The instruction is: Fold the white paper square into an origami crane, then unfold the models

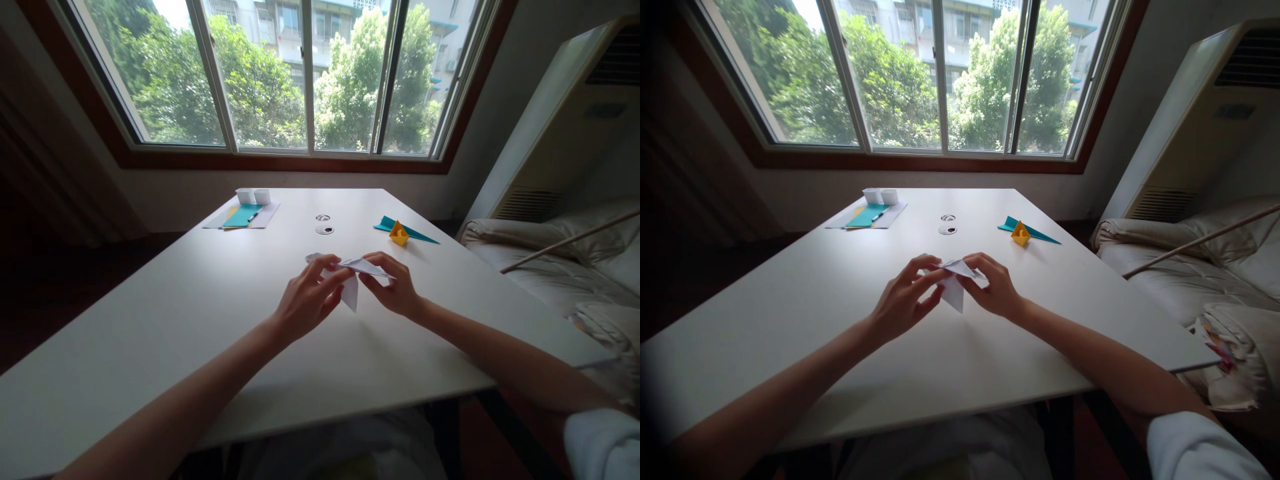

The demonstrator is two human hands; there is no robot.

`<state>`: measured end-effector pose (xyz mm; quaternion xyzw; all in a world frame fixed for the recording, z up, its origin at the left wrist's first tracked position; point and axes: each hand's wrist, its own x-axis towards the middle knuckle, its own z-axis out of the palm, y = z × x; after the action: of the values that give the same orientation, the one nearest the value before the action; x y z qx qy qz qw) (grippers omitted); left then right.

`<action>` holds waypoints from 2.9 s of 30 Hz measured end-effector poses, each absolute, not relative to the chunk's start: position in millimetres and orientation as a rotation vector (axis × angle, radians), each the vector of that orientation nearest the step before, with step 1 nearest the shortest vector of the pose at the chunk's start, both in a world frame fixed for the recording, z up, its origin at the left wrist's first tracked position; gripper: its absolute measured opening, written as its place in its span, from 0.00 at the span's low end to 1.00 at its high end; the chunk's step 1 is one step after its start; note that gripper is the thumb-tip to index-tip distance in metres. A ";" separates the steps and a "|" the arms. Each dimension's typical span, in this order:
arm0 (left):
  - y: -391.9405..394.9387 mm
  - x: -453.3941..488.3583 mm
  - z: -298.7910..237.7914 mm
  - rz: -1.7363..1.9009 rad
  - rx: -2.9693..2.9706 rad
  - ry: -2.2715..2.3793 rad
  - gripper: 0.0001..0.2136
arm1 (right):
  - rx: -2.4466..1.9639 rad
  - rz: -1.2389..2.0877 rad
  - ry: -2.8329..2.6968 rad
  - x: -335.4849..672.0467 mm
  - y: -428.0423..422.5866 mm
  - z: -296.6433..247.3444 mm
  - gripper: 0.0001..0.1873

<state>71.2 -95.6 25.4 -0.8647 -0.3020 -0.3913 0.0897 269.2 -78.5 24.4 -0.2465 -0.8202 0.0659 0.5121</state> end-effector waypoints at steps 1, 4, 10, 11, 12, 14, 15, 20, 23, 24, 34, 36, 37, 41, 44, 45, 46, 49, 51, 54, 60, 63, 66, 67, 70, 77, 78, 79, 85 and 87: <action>-95.8 71.5 25.3 -1.184 -2.572 -0.913 0.12 | -0.596 0.171 -1.975 268.7 -77.9 23.7 0.07; -95.8 72.4 24.2 -1.275 -2.580 -0.988 0.13 | -0.598 0.172 -1.993 266.0 -77.3 21.7 0.08; -93.7 72.7 18.1 -1.358 -2.623 -1.150 0.15 | -0.587 0.198 -1.998 260.3 -82.7 18.9 0.06; -93.0 72.6 16.8 -1.364 -2.650 -1.179 0.15 | -0.584 0.230 -1.998 260.1 -83.6 17.9 0.06; -92.3 72.4 15.5 -1.364 -2.681 -1.205 0.16 | -0.584 0.262 -2.000 260.0 -84.2 16.7 0.06; -90.6 72.0 13.5 -1.355 -2.739 -1.235 0.17 | -0.584 0.299 -1.998 260.7 -84.0 14.3 0.07; -89.9 71.7 12.9 -1.357 -2.756 -1.233 0.17 | -0.585 0.301 -1.998 261.2 -83.4 13.2 0.07; -88.4 70.9 15.6 -1.406 -2.803 -1.128 0.12 | -0.564 0.191 -1.978 264.2 -79.1 13.5 0.06; -88.9 70.7 19.1 -1.493 -2.770 -1.067 0.07 | -0.579 0.210 -1.933 265.4 -78.0 16.4 0.06; -89.1 70.7 20.0 -1.530 -2.741 -1.061 0.06 | -0.589 0.245 -1.910 265.6 -77.9 17.2 0.05; -90.4 70.3 21.3 -1.929 -2.739 -1.080 0.07 | -0.695 0.977 -1.518 265.6 -67.1 11.3 0.10; -90.7 71.1 20.4 -2.054 -2.759 -1.118 0.08 | -0.704 1.136 -1.413 266.4 -63.9 9.7 0.10; -90.8 71.6 20.1 -2.134 -2.766 -1.131 0.08 | -0.714 1.213 -1.358 267.0 -62.6 9.2 0.10; -90.4 74.0 20.0 -2.511 -2.750 -1.168 0.11 | -0.782 1.514 -1.168 270.2 -58.1 7.9 0.10; -88.7 74.9 20.1 -2.705 -2.728 -1.187 0.12 | -0.839 1.686 -1.016 271.9 -54.4 5.0 0.10; -87.7 74.9 19.6 -2.756 -2.728 -1.181 0.12 | -0.867 1.729 -0.969 272.2 -53.3 3.6 0.11; -86.6 75.0 18.8 -2.811 -2.729 -1.173 0.13 | -0.902 1.765 -0.934 272.5 -52.3 2.1 0.11; -82.0 74.7 14.0 -2.986 -2.722 -1.180 0.13 | -1.002 1.840 -0.951 273.6 -50.0 -2.8 0.15; -78.6 74.0 10.1 -3.053 -2.719 -1.228 0.13 | -1.046 1.841 -1.057 275.3 -48.3 -6.0 0.17; -73.9 72.3 5.2 -3.045 -2.710 -1.334 0.14 | -1.174 1.614 -1.333 279.7 -45.2 -9.0 0.20; -69.6 71.1 -0.4 -2.905 -2.895 -1.301 0.15 | -1.029 0.373 -2.049 289.1 -47.4 -0.1 0.23; -70.8 73.0 -0.8 -2.820 -3.035 -1.330 0.16 | -0.827 0.200 -2.273 290.6 -53.3 6.6 0.27; -73.4 76.0 2.2 -2.819 -3.071 -1.339 0.16 | -0.763 0.362 -2.328 288.9 -59.3 9.2 0.32; -74.5 76.9 4.0 -2.827 -3.054 -1.370 0.15 | -0.769 0.433 -2.314 287.7 -61.0 9.5 0.34; -78.3 78.0 10.5 -2.884 -2.988 -1.510 0.14 | -0.817 0.600 -2.221 283.3 -64.7 10.3 0.32; -85.1 76.6 12.5 -2.685 -3.216 -1.485 0.26 | -0.935 0.802 -2.062 276.8 -64.1 11.2 0.20; -85.3 77.7 11.3 -2.638 -3.214 -1.492 0.26 | -0.939 0.804 -2.062 276.2 -64.9 11.2 0.21; -85.0 79.0 10.1 -2.636 -3.174 -1.493 0.25 | -0.935 0.793 -2.070 275.6 -66.1 11.5 0.21; -78.0 83.5 5.9 -2.877 -2.832 -1.427 0.13 | -0.892 0.718 -2.113 273.6 -72.8 14.2 0.21; -76.4 83.2 6.3 -2.911 -2.777 -1.445 0.12 | -0.885 0.733 -2.099 273.5 -72.6 13.9 0.20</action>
<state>83.2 -76.4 6.3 -0.5482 -0.2852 -0.5746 -0.5367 273.5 -72.6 13.9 -0.3444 -0.8164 0.2849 0.3656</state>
